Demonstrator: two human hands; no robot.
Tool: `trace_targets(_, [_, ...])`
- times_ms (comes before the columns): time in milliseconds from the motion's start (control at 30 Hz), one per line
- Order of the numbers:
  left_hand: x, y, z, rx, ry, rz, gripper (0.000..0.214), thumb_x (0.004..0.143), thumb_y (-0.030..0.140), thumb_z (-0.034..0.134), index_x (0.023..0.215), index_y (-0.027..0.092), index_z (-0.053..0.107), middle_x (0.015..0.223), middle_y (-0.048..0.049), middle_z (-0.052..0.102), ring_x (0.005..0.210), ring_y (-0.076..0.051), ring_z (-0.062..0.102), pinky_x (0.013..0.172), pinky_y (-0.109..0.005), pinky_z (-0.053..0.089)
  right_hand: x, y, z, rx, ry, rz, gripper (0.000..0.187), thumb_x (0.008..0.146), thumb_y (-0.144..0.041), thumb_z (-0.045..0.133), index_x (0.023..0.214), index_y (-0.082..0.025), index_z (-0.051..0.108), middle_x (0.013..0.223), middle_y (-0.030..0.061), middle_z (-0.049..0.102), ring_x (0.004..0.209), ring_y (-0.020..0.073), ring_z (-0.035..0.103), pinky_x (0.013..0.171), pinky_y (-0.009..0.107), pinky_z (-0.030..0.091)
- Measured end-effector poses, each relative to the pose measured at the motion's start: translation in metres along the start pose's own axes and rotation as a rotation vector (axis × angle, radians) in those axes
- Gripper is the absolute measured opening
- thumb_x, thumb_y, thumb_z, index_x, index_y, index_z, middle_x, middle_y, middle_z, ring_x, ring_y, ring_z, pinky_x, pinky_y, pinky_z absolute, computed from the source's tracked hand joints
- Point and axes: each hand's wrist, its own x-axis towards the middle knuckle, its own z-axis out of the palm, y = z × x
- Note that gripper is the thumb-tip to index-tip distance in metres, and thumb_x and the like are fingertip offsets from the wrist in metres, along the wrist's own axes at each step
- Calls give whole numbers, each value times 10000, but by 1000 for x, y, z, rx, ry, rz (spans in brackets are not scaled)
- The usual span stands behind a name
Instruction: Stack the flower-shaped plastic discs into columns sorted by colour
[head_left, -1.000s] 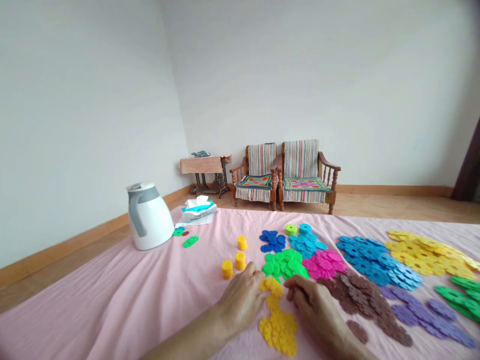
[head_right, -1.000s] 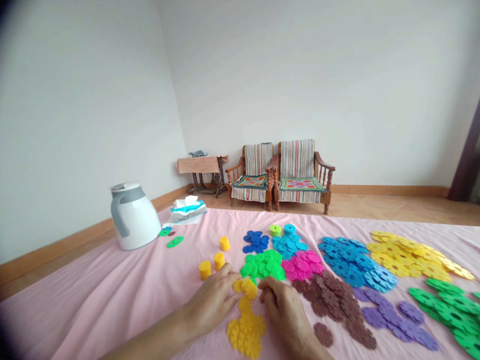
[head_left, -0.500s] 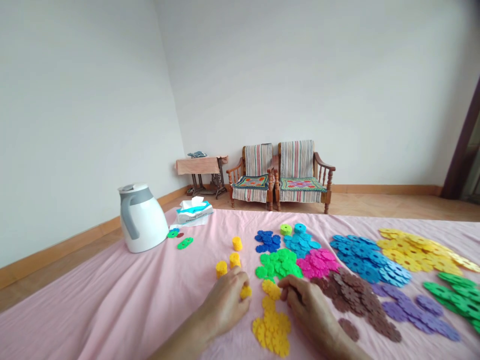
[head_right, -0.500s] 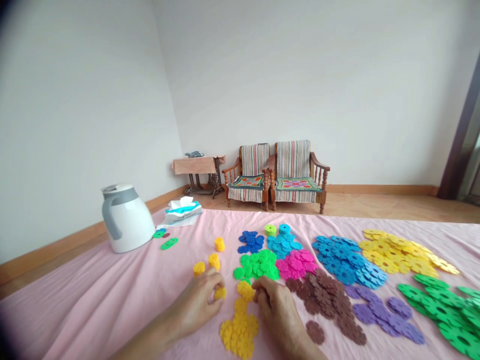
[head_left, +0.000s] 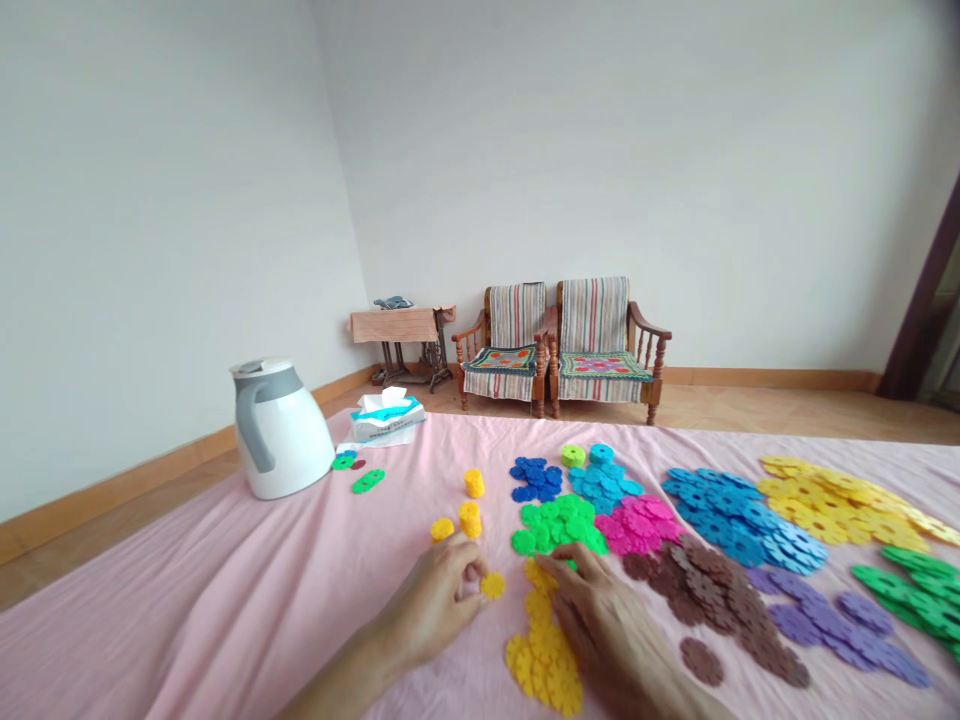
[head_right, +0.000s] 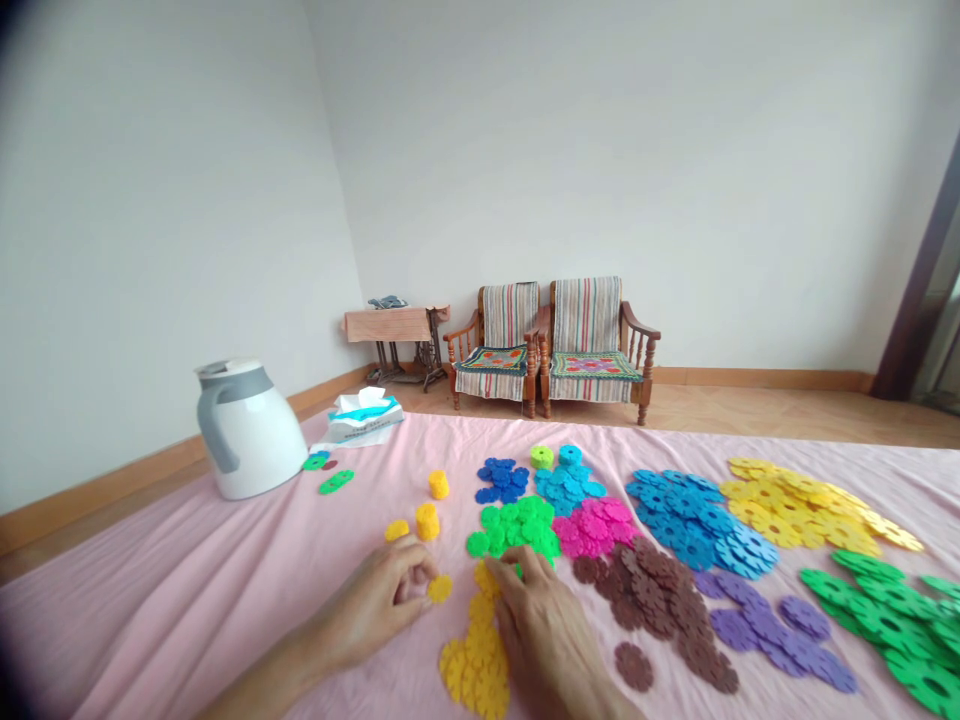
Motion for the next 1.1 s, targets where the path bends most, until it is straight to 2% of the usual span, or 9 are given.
trace_targets(100, [-1, 3, 1, -15, -3, 39, 151, 659, 88, 516, 769, 167, 583, 804, 3, 561, 702, -121, 511, 621, -204, 365, 1, 0, 1, -19, -10, -1, 350, 824, -170, 379, 1094, -277, 576, 1136, 39, 568, 991, 174, 558, 846, 294, 435])
trace_targets(200, [0, 3, 2, -32, 4, 50, 152, 653, 135, 593, 801, 171, 593, 830, 4, 560, 742, -128, 512, 650, -207, 375, 1, 1, 2, 4, 2, 14, 299, 825, -185, 398, 1045, -262, 585, 1080, 36, 586, 973, 168, 560, 839, 288, 436])
trace_targets(300, [1, 0, 5, -48, 6, 48, 202, 640, 173, 649, 836, 176, 606, 852, 2, 556, 763, -133, 513, 675, -213, 383, 1, 3, 5, 25, 22, 42, 273, 817, -192, 417, 1027, -253, 580, 1012, 32, 598, 920, 163, 573, 802, 290, 444])
trace_targets(500, [3, -4, 14, -114, 13, 59, 187, 635, 111, 604, 815, 161, 609, 809, 7, 548, 662, -102, 489, 601, -195, 376, -2, 9, 10, 65, 110, 82, 251, 798, -210, 442, 1017, -237, 560, 905, 20, 605, 752, 141, 586, 674, 267, 463])
trace_targets(633, [4, -7, 17, -180, 12, 75, 188, 632, 116, 618, 816, 153, 608, 814, 4, 543, 645, -95, 472, 581, -192, 373, -1, 8, 16, 73, 215, -16, 282, 785, -222, 471, 1057, -233, 545, 969, 45, 626, 899, 179, 582, 786, 311, 469])
trace_targets(767, [5, -11, 16, -225, 12, 57, 258, 598, 135, 672, 846, 146, 601, 823, 7, 535, 618, -86, 461, 556, -195, 374, 5, -4, 26, 69, 238, -101, 388, 761, -184, 488, 1146, -234, 507, 1009, 52, 638, 961, 204, 566, 862, 373, 445])
trace_targets(933, [5, -14, 12, -199, -7, 14, 231, 576, 129, 691, 784, 136, 594, 818, 3, 532, 611, -89, 470, 529, -199, 367, 16, -19, 35, 67, 180, -60, 430, 738, -144, 493, 1159, -234, 510, 953, 36, 648, 895, 195, 582, 836, 380, 436])
trace_targets(1100, [4, -14, 10, -196, -21, 3, 251, 570, 141, 713, 797, 139, 607, 812, 1, 527, 646, -104, 479, 548, -203, 372, 19, -18, 35, 129, 200, -45, 384, 786, -218, 501, 1170, -234, 500, 987, 35, 644, 931, 188, 573, 846, 364, 427])
